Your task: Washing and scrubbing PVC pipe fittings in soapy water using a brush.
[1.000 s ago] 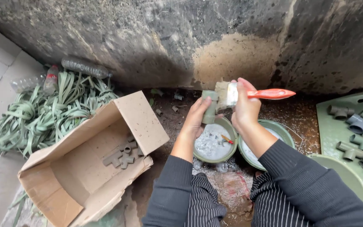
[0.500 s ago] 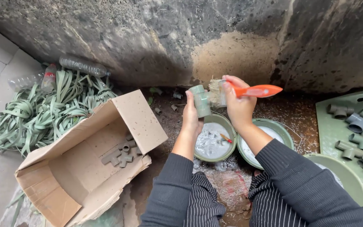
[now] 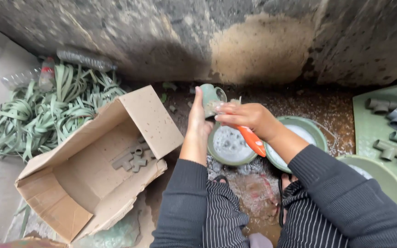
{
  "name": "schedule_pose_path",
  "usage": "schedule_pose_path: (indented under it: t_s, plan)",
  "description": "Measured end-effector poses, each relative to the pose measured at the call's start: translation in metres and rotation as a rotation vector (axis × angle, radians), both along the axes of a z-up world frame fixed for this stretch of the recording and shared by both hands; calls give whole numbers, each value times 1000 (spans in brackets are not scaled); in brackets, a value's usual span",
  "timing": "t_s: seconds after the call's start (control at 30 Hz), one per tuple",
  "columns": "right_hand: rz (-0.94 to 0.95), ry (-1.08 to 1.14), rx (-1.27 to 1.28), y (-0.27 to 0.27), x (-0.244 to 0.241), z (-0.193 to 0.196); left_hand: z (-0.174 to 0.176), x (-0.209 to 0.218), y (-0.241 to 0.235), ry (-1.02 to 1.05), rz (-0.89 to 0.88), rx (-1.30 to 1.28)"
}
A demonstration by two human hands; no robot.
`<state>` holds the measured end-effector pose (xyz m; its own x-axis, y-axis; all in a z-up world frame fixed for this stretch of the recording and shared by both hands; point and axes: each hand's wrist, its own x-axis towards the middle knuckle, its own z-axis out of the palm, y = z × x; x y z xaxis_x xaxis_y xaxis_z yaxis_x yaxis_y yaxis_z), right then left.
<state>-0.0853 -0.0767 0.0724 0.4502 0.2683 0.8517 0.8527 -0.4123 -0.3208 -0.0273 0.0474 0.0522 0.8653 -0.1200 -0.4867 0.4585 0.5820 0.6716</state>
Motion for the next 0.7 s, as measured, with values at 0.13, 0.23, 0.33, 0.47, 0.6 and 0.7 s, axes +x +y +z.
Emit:
schedule_pose_path:
  t_s: [0.13, 0.23, 0.33, 0.47, 0.6, 0.7]
  plan:
    - [-56, -41, -107, -8, 27, -70, -22, 25, 9, 69, 132, -18]
    - [-100, 415, -204, -13, 41, -167, -20, 16, 5, 19, 266, 122]
    - [-277, 895, -291, -5, 57, -250, -26, 17, -15, 11, 256, 166]
    - [-499, 1199, -698, 1, 45, -300, 11, -19, -37, 74, 84, 112]
    - [-699, 1026, -1113, -17, 35, -319, -2, -12, -37, 87, 40, -24]
    - [-771, 968, -974, -2, 34, -316, -26, 1, -33, 106, 51, -109]
